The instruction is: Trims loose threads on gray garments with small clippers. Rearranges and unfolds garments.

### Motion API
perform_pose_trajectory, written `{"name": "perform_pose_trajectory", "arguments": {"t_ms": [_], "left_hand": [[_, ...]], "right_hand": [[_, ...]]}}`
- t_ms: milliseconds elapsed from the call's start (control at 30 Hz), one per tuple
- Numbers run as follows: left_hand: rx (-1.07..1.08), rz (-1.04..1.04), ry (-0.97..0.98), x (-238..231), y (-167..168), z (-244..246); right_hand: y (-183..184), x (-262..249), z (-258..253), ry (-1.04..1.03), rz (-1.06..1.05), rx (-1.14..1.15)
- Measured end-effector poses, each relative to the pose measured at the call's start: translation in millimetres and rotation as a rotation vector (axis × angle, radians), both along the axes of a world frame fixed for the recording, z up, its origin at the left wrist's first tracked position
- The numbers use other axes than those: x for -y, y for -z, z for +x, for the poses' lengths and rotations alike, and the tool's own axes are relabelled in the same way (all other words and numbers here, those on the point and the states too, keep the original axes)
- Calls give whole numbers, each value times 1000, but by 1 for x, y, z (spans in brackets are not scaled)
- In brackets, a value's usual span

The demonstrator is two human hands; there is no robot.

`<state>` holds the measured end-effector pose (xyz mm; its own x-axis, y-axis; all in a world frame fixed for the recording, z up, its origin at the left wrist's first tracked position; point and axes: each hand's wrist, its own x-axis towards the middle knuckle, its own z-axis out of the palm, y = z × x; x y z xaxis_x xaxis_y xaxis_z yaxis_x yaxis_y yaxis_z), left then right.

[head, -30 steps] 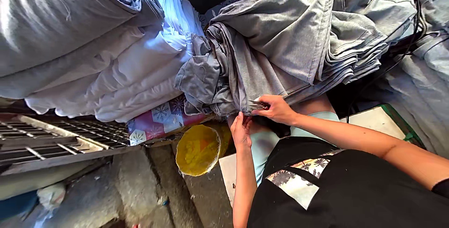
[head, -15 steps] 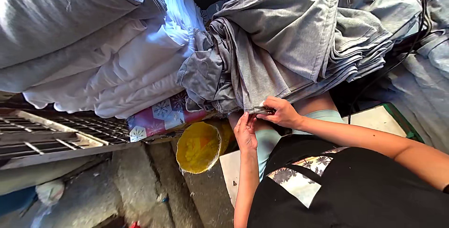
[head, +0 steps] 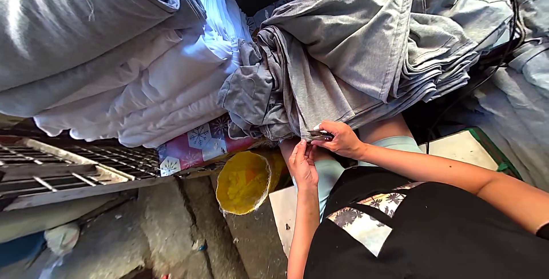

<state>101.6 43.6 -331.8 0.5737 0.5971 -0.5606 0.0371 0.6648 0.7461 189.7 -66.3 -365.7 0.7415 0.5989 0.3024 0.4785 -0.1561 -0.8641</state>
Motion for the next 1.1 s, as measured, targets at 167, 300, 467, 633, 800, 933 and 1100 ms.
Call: {"name": "perform_pose_trajectory", "arguments": {"t_ms": [167, 300, 467, 633, 800, 933, 1100], "left_hand": [[29, 207, 67, 2, 6, -2], [21, 288, 44, 2, 8, 1], [5, 304, 20, 4, 8, 3], [59, 416, 52, 1, 13, 1], [58, 783, 231, -8, 31, -6], [-109, 1077, 372, -11, 31, -8], [-104, 968, 399, -12, 27, -6]], "right_hand": [[-13, -4, 9, -55, -103, -212], [-19, -3, 12, -42, -28, -406], [-10, -4, 15, -71, -60, -277], [-12, -3, 14, -91, -157, -172], [-17, -2, 8, -61, -295, -111], [-20, 0, 5, -83, -355, -217], [-8, 6, -15, -46, -139, 112]]}}
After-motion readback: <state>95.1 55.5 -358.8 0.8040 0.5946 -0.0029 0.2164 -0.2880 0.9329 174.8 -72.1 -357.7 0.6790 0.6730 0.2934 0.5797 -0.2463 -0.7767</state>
